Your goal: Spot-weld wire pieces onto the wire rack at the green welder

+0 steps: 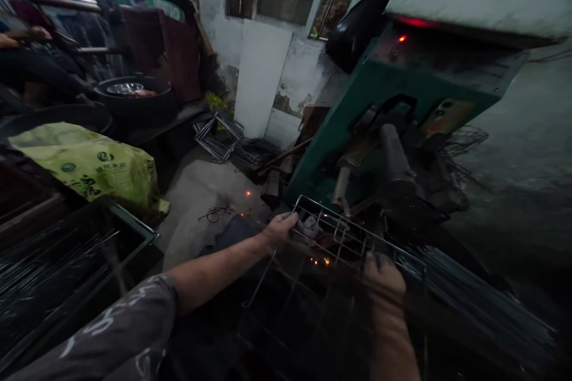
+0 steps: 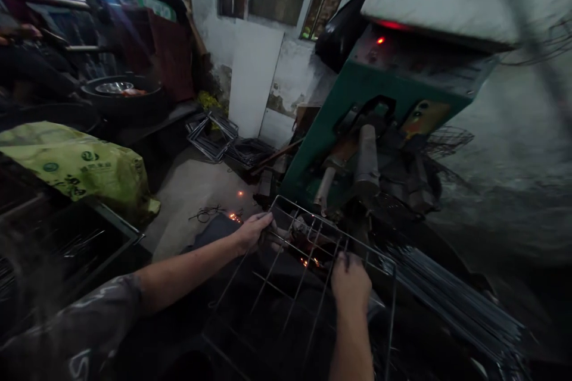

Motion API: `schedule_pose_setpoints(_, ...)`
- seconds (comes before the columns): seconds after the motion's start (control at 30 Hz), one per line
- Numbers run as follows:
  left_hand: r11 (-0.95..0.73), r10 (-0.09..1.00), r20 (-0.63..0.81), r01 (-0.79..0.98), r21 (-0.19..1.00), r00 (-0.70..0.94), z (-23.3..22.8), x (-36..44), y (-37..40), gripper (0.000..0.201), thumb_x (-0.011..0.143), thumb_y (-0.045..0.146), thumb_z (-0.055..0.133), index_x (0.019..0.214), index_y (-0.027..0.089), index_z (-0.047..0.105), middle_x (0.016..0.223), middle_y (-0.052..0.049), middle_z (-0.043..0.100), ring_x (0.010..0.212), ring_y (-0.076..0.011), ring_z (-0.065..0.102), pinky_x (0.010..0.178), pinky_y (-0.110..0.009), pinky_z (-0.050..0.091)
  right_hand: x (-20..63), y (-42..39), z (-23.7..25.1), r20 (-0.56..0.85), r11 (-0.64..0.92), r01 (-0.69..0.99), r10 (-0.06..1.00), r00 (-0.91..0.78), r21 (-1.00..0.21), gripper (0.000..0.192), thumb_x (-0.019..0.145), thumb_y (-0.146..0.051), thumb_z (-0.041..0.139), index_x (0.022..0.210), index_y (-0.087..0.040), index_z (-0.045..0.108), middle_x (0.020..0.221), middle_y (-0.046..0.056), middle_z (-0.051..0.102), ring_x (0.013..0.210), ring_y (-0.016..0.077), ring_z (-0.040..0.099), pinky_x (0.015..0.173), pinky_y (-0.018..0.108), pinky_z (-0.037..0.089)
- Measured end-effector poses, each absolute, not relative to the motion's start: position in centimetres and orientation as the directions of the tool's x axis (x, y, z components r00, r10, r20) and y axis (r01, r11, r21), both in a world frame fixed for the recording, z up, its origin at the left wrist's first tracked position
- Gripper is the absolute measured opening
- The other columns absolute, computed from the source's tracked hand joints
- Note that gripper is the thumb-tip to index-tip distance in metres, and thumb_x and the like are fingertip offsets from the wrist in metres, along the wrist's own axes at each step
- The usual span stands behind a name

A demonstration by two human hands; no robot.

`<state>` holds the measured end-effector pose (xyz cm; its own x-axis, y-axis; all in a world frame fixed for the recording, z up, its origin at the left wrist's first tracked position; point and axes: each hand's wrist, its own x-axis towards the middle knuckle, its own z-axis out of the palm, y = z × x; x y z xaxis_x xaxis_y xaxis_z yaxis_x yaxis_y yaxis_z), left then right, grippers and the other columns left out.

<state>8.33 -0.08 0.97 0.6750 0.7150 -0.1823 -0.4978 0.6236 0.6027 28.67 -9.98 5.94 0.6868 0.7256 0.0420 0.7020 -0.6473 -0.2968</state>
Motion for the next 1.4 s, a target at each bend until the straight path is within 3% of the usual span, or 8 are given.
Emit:
schedule_pose_setpoints(0.1,0.623,0.701,-0.155,-0.492,0.608,0.696,1.1,9.2,-0.4,0.038,0.082,0.048,0.064,0.083,0.014,0.048,0.078,-0.012,0.07,0.066,-0.0236,0.07,0.059,-0.035,0.056,27.4,-10.3,6.9,-0.083,-0.749,0.55,0.616,0.783,-0.369,0.062,0.09,-0.054,0.036,0.119,-0.001,0.053,0.106,0.026,0.063,0.1,0.0361,0.06,0.083,0.042,0.047)
schedule_pose_setpoints(0.2,0.614,0.703,-0.151,-0.486,0.622,0.695,1.1,9.6,-0.9,0.04,0.08,0.05,0.065,0.084,0.015,0.046,0.078,-0.012,0.07,0.065,-0.0257,0.071,0.056,-0.035,0.056,25.7,-10.2,7.7,-0.075,-0.802,0.484,0.539,0.839,-0.349,0.089,0.082,-0.069,0.044,0.129,0.008,0.038,0.117,0.034,0.055,0.11,0.0439,0.054,0.091,0.048,0.043)
schedule_pose_setpoints(0.4,0.588,0.733,-0.17,-0.487,0.645,0.659,1.0,9.9,-1.8,0.044,0.077,0.054,0.066,0.08,0.015,0.046,0.069,-0.009,0.067,0.062,-0.0255,0.07,0.057,-0.036,0.055,23.8,-10.2,7.6,0.024,-0.798,0.499,0.523,0.852,-0.338,0.096,0.078,-0.074,0.047,0.134,0.002,0.033,0.128,0.034,0.047,0.121,0.0476,0.043,0.099,0.058,0.035)
schedule_pose_setpoints(0.53,0.593,0.735,-0.183,-0.488,0.641,0.653,1.0,9.8,-2.0,0.046,0.074,0.054,0.07,0.081,0.015,0.048,0.071,-0.009,0.068,0.063,-0.0241,0.069,0.059,-0.037,0.056,22.9,-10.0,7.2,0.053,-0.788,0.519,0.534,0.844,-0.332,0.085,0.082,-0.07,0.044,0.133,-0.002,0.035,0.132,0.031,0.044,0.12,0.046,0.045,0.1,0.063,0.031)
schedule_pose_setpoints(0.73,0.607,0.732,-0.207,-0.483,0.632,0.649,0.9,9.8,-1.5,0.042,0.078,0.052,0.067,0.081,0.014,0.048,0.075,-0.011,0.069,0.062,-0.0233,0.069,0.061,-0.037,0.055,22.7,-8.9,6.8,0.039,-0.783,0.527,0.547,0.836,-0.33,0.062,0.083,-0.058,0.053,0.118,-0.008,0.047,0.121,0.027,0.052,0.118,0.041,0.048,0.095,0.055,0.038)
schedule_pose_setpoints(1.0,0.599,0.736,-0.194,-0.491,0.633,0.648,1.0,10.8,-0.2,0.04,0.08,0.05,0.065,0.084,0.014,0.048,0.073,-0.011,0.069,0.063,-0.0237,0.07,0.062,-0.037,0.056,23.7,-8.3,6.6,0.098,-0.751,0.588,0.589,0.802,-0.299,0.058,0.085,-0.062,0.047,0.111,-0.01,0.054,0.114,0.026,0.054,0.11,0.0406,0.052,0.09,0.055,0.04)
schedule_pose_setpoints(1.2,0.605,0.718,-0.171,-0.483,0.633,0.675,0.9,11.2,0.5,0.042,0.081,0.053,0.062,0.087,0.013,0.048,0.073,-0.012,0.069,0.062,-0.0253,0.07,0.058,-0.038,0.056,23.8,-7.6,7.5,0.014,-0.77,0.566,0.589,0.808,-0.295,0.06,0.086,-0.06,0.047,0.114,-0.008,0.053,0.117,0.027,0.052,0.117,0.0418,0.048,0.095,0.056,0.037)
schedule_pose_setpoints(1.4,0.613,0.711,-0.166,-0.486,0.623,0.683,0.6,11.4,0.5,0.039,0.083,0.051,0.061,0.085,0.013,0.048,0.073,-0.013,0.07,0.064,-0.0256,0.07,0.059,-0.039,0.056,24.4,-7.6,7.1,0.04,-0.767,0.571,0.587,0.808,-0.293,0.063,0.086,-0.062,0.045,0.115,-0.007,0.052,0.117,0.028,0.052,0.114,0.042,0.049,0.093,0.056,0.038)
